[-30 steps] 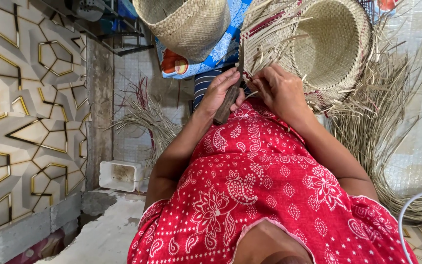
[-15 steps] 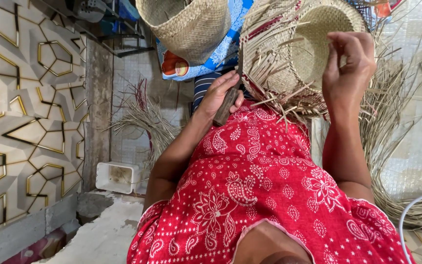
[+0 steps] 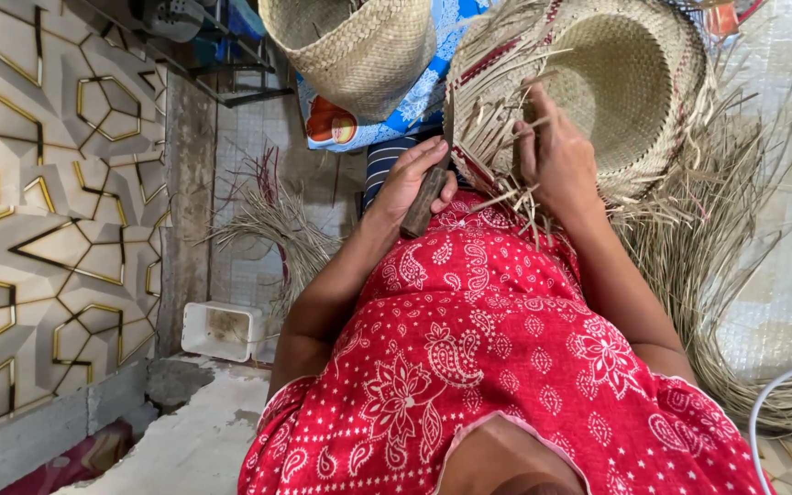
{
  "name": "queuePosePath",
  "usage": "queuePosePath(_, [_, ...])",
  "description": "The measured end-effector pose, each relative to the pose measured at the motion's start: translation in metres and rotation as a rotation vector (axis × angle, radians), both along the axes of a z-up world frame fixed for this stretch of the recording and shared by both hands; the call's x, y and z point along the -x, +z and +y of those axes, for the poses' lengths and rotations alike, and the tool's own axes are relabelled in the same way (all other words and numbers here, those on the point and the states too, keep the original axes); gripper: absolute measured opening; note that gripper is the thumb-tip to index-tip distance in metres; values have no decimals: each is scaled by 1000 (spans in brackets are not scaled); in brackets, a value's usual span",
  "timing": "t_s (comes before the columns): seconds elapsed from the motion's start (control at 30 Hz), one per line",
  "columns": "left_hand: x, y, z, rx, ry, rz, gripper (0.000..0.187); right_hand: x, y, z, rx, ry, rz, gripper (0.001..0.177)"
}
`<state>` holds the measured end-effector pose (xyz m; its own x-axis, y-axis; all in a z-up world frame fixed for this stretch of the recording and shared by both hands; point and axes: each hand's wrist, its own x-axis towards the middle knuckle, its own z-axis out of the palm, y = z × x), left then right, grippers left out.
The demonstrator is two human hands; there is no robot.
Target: Weaving dried plant fibers into a circular basket or hat using a small hand tool.
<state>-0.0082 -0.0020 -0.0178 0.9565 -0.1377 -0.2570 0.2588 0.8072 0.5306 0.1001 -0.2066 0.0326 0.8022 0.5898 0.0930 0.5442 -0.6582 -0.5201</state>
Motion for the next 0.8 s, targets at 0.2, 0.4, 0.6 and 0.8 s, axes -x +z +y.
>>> queuePosePath(0.2, [4, 6, -4, 15, -1, 8, 10, -3, 0, -5, -79, 37, 18, 38])
queuePosePath(0.4, [8, 12, -7, -20, -33, -65, 20, -7, -23, -14, -183, 56, -113, 36])
queuePosePath(0.6, [8, 17, -10, -24, -64, -80, 11, -8, -39, -21, -122, 2, -110, 45])
queuePosePath(0.8, [9, 9, -7, -18, -57, -93, 15, -11, -47, -18, -61, 16, -208, 46])
